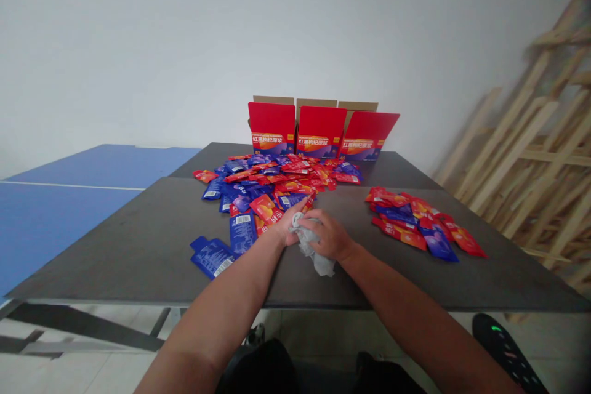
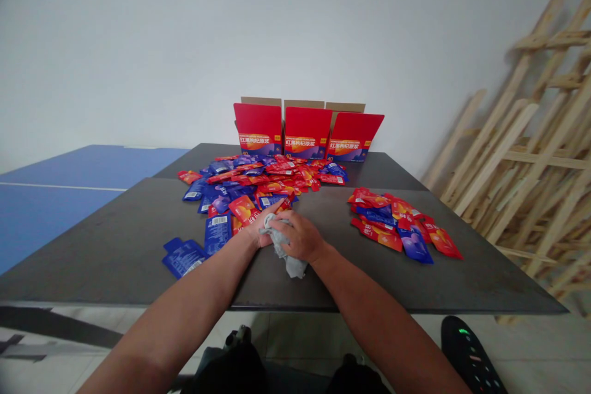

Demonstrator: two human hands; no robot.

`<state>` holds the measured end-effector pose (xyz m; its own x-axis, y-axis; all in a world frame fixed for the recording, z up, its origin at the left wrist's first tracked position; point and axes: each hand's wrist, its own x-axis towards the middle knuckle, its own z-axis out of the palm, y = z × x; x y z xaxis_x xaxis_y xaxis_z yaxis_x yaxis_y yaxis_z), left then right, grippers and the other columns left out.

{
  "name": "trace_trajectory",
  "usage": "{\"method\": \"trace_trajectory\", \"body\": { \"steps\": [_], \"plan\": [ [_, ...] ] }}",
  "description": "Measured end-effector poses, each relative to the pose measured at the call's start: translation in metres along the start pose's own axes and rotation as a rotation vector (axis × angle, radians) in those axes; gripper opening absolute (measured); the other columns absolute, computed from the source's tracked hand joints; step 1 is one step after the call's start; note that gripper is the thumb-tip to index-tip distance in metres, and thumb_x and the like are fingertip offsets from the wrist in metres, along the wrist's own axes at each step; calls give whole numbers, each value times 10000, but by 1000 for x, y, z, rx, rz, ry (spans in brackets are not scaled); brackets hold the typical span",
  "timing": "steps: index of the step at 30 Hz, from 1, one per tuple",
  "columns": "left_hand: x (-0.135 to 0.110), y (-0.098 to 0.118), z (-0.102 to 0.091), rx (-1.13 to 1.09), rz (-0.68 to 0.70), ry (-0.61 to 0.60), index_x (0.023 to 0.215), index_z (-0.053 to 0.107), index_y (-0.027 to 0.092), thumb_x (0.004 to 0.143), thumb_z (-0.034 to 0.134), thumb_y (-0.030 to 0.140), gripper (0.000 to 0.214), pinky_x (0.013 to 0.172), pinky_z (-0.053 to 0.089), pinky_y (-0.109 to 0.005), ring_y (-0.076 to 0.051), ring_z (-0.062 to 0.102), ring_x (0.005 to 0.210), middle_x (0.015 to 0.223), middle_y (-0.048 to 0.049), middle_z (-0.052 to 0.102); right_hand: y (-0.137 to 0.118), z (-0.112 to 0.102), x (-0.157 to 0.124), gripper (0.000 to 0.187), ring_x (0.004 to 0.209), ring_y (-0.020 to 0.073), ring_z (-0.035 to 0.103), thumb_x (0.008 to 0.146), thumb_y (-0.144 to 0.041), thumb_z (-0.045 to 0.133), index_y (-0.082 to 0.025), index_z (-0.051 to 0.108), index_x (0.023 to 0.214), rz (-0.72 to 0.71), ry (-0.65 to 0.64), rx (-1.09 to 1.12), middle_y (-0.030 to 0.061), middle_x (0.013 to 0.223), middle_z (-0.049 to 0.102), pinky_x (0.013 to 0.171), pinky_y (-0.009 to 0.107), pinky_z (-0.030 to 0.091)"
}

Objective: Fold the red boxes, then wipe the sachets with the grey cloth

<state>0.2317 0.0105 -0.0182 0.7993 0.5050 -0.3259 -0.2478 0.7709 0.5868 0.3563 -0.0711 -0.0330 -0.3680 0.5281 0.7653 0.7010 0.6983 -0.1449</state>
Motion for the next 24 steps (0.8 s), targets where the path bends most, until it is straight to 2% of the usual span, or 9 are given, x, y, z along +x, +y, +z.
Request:
{"method": "trace_trajectory", "body": {
  "steps": [3, 6, 10, 13, 17, 19, 21, 24],
  "plan": [
    [3, -5, 3, 94, -10, 61, 647, 572, 148, 858, 590, 453, 371, 414, 396, -210, -121, 525, 408, 486, -18, 555, 3, 0, 1, 505, 1081, 240, 558, 746, -132, 573, -258, 546, 1235, 124, 92, -57, 90, 1154, 536, 945, 416, 513],
    [3, -6, 6, 186, 1, 83, 668, 571, 159, 873, 570, 425, 336, 342, 262, -170, -82, 432, 347, 440, 17, 489, 11, -2, 3, 405, 1050, 245, 563, 785, -169, 581, -255, 571, 1181, 340, 244, -103, 91, 1107, 535, 948, 439, 503],
    [-2, -4, 5, 261, -24, -1, 793, 612, 168, 853, 596, 464, 302, 319, 166, -151, -54, 371, 347, 510, 30, 498, 23, -2, 4, 245, 1011, 240, 569, 850, -258, 565, -226, 611, 1089, 527, 428, -105, 91, 1050, 549, 947, 444, 488],
    [-5, -2, 1, 263, -63, -91, 847, 618, 171, 830, 639, 441, 271, 314, 152, -147, -43, 364, 360, 572, 26, 516, 32, -3, 3, 211, 985, 226, 577, 861, -271, 558, -215, 621, 1054, 590, 490, -121, 82, 1014, 573, 932, 420, 488],
    [-6, 4, -1, 228, -147, -110, 792, 601, 152, 849, 617, 436, 290, 300, 169, -144, -43, 374, 365, 568, 23, 494, 43, -5, -1, 197, 957, 232, 586, 838, -289, 585, -195, 634, 1004, 702, 535, -144, 82, 976, 601, 909, 420, 488],
    [-7, 7, 0, 169, -103, -92, 823, 609, 154, 846, 625, 404, 251, 299, 201, -144, -45, 404, 378, 612, 15, 533, 48, -6, -1, 196, 947, 239, 590, 821, -291, 598, -185, 638, 981, 762, 546, -144, 82, 956, 610, 902, 427, 486],
    [-7, 11, 2, 94, 25, -49, 882, 622, 163, 832, 651, 328, 175, 312, 247, -143, -51, 462, 412, 677, 6, 587, 48, -8, -1, 200, 944, 241, 592, 817, -297, 601, -180, 639, 974, 783, 558, -136, 84, 950, 614, 900, 432, 485],
    [-4, 14, 2, 16, 214, 60, 901, 629, 151, 833, 657, 242, 117, 369, 348, -149, -66, 530, 459, 671, 1, 613, 41, -12, 2, 211, 955, 232, 595, 835, -320, 590, -191, 634, 997, 690, 553, -107, 81, 977, 618, 910, 425, 486]
  ]
}}
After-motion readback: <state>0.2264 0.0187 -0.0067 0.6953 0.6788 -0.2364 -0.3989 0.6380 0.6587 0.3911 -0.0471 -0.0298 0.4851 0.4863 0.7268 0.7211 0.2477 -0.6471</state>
